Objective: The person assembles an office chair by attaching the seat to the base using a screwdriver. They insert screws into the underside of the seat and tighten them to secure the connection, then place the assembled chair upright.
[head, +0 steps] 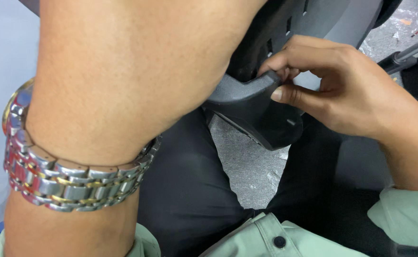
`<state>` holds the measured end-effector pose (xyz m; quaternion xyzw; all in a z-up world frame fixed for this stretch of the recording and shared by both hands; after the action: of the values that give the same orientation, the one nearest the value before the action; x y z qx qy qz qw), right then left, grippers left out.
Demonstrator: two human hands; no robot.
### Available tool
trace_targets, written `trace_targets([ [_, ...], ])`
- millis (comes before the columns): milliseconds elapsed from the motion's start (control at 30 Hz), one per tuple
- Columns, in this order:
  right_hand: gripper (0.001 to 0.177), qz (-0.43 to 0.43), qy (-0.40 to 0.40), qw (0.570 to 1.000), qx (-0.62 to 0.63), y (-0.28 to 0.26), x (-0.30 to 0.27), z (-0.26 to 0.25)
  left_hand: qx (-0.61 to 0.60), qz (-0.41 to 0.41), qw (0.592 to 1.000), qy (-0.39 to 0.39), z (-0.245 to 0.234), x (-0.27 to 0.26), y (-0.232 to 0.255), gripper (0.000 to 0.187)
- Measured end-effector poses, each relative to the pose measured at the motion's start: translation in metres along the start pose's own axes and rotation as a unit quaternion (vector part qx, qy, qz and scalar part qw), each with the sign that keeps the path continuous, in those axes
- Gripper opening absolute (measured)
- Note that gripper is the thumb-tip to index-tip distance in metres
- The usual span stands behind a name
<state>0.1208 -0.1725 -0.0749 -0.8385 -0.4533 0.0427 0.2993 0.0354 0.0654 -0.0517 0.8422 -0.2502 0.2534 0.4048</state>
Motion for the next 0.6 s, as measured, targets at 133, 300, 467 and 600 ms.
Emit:
trace_targets([
  [133,0.024,-0.009,0.002,1.000,-0.028,-0.0042,0.0008,-0.0028,0.008,-0.004,1.000,-0.001,0.0027,-0.0043,-0.0008,0.018],
  [300,0.028,-0.018,0.003,0.999,-0.048,-0.0049,-0.0002,-0.0028,0.018,0.004,1.000,-0.007,0.0070,-0.0044,-0.0004,0.018],
  [467,0.032,0.000,-0.001,0.999,-0.040,-0.0086,0.0017,-0.0027,0.030,0.008,0.999,-0.011,0.0066,-0.0050,0.0014,0.019],
  [600,0.034,0.027,-0.023,0.997,-0.064,-0.0053,0.0016,-0.0038,0.030,0.009,0.999,-0.011,0.0052,-0.0047,-0.0013,0.020],
])
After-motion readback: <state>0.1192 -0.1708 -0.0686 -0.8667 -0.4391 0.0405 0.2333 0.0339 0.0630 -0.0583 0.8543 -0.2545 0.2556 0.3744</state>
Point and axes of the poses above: each hand's wrist, its own x-axis towards the middle knuckle, its own z-axis out of the palm, y = z × x, the point moved 3 cm from there along x, towards the middle knuckle, and after that the axes turned 4 degrees about -x, right-handed, at the moved point
